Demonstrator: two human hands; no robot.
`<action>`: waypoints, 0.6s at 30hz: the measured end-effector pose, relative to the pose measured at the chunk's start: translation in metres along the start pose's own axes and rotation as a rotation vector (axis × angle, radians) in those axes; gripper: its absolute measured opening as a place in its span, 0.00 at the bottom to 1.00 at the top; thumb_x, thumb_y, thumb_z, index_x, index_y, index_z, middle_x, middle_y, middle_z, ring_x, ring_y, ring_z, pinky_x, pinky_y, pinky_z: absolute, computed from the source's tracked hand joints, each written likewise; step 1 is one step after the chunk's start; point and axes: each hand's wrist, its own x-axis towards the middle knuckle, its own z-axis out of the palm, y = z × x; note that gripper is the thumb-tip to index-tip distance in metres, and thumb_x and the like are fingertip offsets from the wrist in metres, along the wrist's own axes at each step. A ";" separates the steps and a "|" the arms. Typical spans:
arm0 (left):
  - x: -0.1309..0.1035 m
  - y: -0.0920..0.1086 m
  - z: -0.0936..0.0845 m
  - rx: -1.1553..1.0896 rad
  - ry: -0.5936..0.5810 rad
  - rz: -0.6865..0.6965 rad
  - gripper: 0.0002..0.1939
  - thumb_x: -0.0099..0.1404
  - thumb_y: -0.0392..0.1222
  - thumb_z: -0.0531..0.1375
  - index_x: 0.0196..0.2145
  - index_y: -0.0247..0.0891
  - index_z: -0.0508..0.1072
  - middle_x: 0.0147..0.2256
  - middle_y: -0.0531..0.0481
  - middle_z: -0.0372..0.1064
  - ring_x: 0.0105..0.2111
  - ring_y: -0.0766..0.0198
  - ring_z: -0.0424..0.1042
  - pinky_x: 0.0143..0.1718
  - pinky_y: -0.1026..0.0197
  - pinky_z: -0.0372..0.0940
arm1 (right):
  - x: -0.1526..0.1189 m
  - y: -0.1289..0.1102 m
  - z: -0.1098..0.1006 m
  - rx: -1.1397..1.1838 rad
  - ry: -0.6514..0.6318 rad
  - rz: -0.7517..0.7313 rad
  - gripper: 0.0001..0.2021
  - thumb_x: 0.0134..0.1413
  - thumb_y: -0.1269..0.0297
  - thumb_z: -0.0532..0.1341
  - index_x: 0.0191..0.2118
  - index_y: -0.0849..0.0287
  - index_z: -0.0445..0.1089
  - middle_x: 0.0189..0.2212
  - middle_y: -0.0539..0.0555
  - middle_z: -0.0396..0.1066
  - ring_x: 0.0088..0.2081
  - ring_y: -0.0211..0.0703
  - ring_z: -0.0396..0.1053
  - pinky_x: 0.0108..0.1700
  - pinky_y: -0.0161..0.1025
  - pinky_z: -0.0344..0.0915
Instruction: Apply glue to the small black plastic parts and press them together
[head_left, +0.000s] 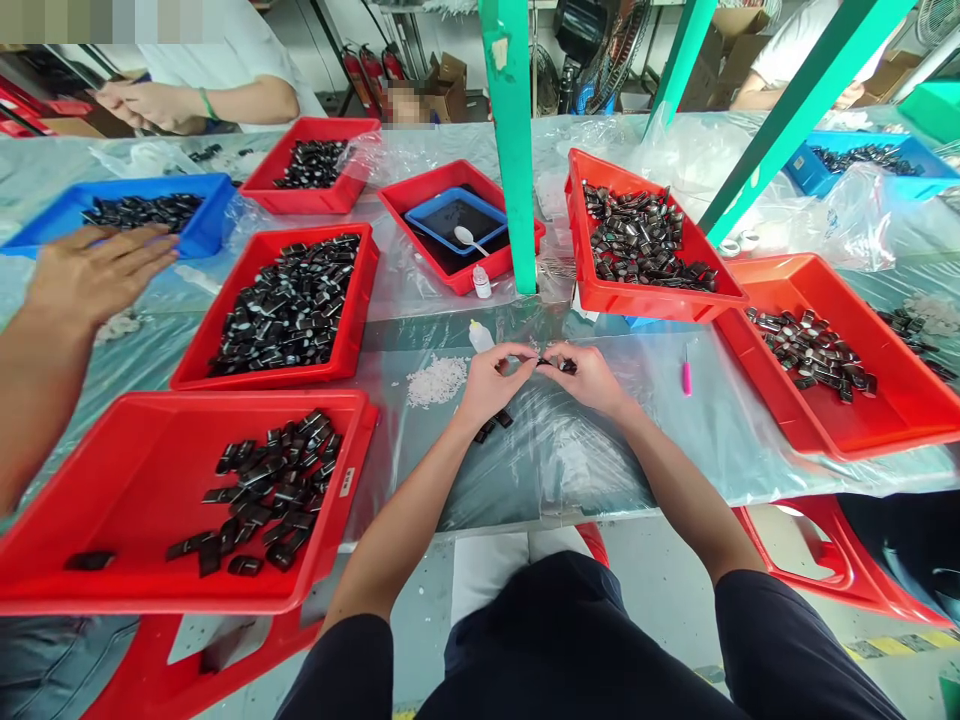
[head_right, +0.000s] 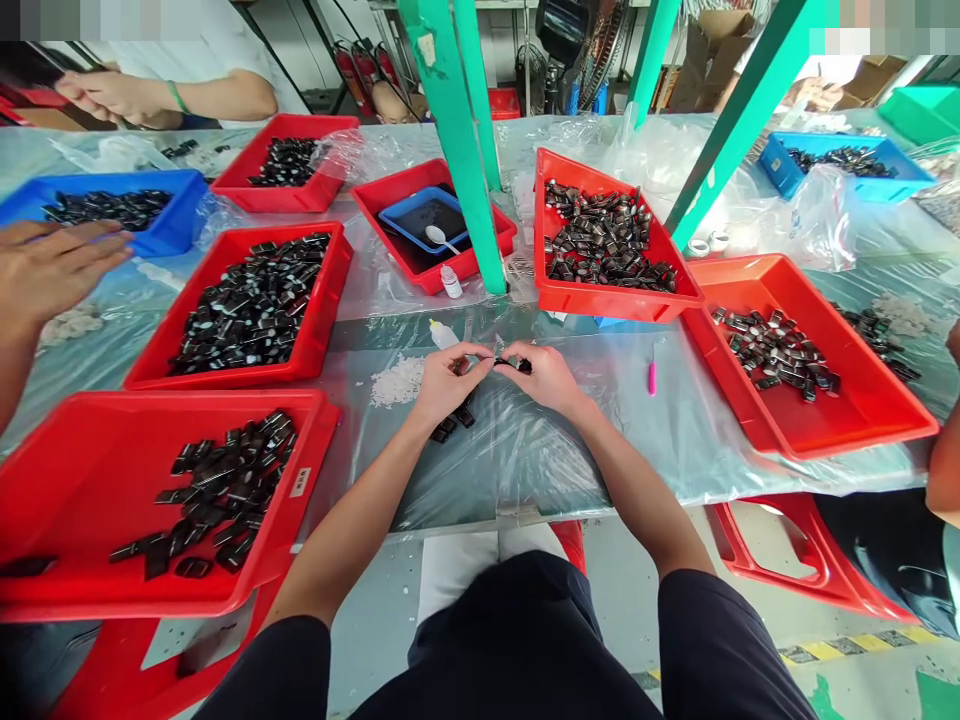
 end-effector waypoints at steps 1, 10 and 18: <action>0.000 0.001 0.000 0.013 -0.002 0.005 0.08 0.62 0.46 0.66 0.34 0.40 0.82 0.32 0.51 0.78 0.21 0.71 0.56 0.24 0.62 0.52 | 0.000 0.000 0.000 -0.005 -0.006 -0.002 0.22 0.63 0.39 0.59 0.37 0.56 0.72 0.28 0.50 0.70 0.29 0.39 0.64 0.35 0.38 0.58; 0.003 -0.001 0.001 -0.075 -0.050 -0.024 0.08 0.61 0.46 0.67 0.33 0.38 0.80 0.34 0.47 0.79 0.30 0.66 0.71 0.28 0.62 0.58 | 0.000 0.004 -0.002 -0.032 -0.048 -0.020 0.22 0.63 0.39 0.61 0.37 0.56 0.73 0.29 0.52 0.73 0.27 0.40 0.63 0.35 0.39 0.59; 0.005 -0.006 0.001 -0.111 -0.032 -0.022 0.08 0.59 0.45 0.69 0.32 0.38 0.81 0.31 0.49 0.79 0.27 0.67 0.70 0.26 0.62 0.55 | 0.000 0.004 -0.001 -0.059 -0.075 -0.043 0.22 0.65 0.40 0.59 0.39 0.56 0.74 0.30 0.52 0.73 0.30 0.40 0.66 0.37 0.37 0.60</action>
